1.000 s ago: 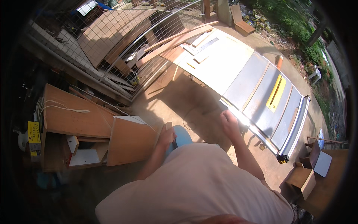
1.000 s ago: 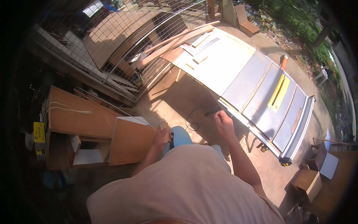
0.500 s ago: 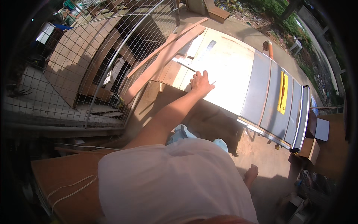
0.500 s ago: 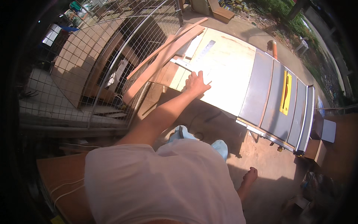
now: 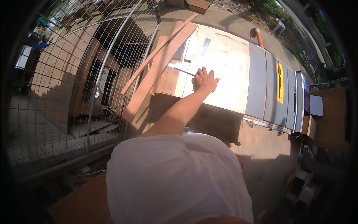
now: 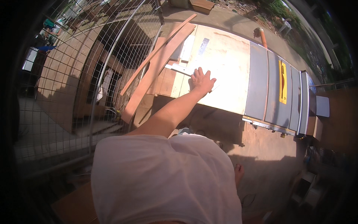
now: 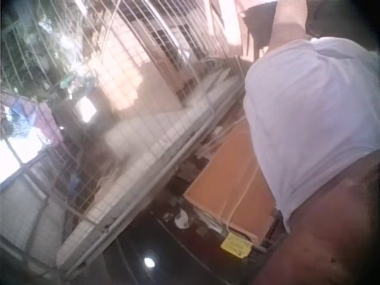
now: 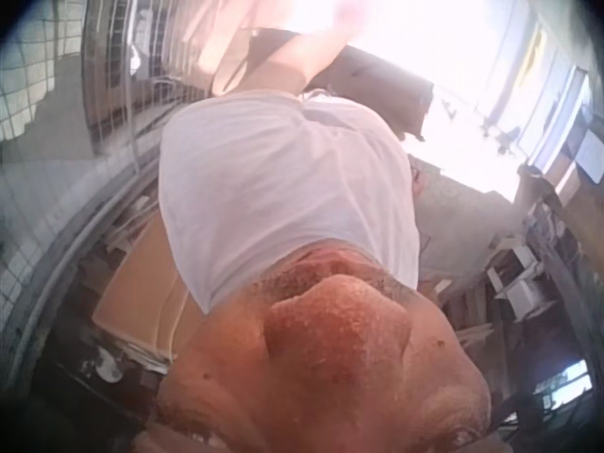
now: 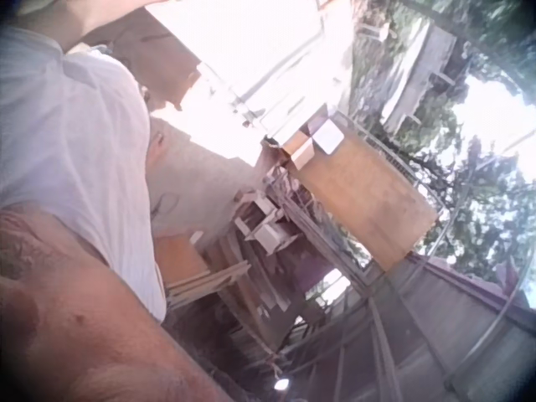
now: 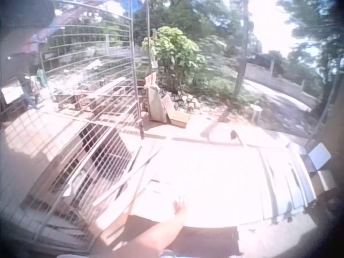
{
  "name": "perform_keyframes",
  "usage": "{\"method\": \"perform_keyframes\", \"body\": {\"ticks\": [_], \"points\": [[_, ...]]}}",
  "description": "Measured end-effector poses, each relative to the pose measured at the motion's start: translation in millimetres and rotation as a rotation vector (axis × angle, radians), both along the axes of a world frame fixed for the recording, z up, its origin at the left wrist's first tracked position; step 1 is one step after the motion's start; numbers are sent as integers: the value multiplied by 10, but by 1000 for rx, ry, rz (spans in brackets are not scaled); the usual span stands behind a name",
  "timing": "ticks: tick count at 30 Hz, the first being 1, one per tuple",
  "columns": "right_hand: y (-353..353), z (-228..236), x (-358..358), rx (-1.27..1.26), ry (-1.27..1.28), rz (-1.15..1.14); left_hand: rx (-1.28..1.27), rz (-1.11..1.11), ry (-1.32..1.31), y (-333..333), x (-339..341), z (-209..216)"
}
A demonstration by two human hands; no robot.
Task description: The person assembles a curved wooden structure by fitting thin wooden strips into a frame. They repeatedly pick up strips, align them, and insert them into the curved edge, occasionally moving to a table saw to cut additional pieces. The workspace contains scattered wood pieces and tools.
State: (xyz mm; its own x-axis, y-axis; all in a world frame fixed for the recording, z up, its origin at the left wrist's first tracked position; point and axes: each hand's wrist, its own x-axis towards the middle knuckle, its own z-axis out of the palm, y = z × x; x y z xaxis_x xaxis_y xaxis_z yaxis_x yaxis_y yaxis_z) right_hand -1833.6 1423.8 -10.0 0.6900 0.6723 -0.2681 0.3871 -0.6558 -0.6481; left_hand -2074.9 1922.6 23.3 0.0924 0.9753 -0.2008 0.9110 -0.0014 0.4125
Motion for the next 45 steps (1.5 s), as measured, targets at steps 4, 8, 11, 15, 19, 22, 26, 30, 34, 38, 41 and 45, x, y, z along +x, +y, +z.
{"method": "perform_keyframes", "body": {"ticks": [4,8,11,15,19,22,26,30,34,38,41,45], "points": [[-95,16,-83,-86,-54,-27,-38,-17,-83,1,-186,46],[-81,42,-134,-208,-45,-67,-8,-79,-84,113,-224,-32],[139,363,-347,-127,12,-107,-41,-60,-25,148,-202,219],[181,308,-295,-128,26,-132,-95,107,-8,208,-169,373],[115,239,-316,-51,33,-152,-277,167,-24,246,-176,360],[8,53,-284,-21,-3,-134,-237,104,1,255,-119,244],[-53,9,-294,-27,-29,-141,-268,148,-477,385,-121,194],[-130,-238,-286,-25,-18,-156,-777,182,-1578,478,-323,142],[-71,-121,-293,-18,-75,-141,-1091,-133,-1906,380,-392,280],[99,103,-320,-13,-65,-138,-1144,-161,-1988,319,-393,240],[153,162,-333,-37,-26,-163,-1143,-135,-1963,327,-355,213],[258,426,-402,-35,57,-264,-690,148,-1519,329,-326,208]]}}
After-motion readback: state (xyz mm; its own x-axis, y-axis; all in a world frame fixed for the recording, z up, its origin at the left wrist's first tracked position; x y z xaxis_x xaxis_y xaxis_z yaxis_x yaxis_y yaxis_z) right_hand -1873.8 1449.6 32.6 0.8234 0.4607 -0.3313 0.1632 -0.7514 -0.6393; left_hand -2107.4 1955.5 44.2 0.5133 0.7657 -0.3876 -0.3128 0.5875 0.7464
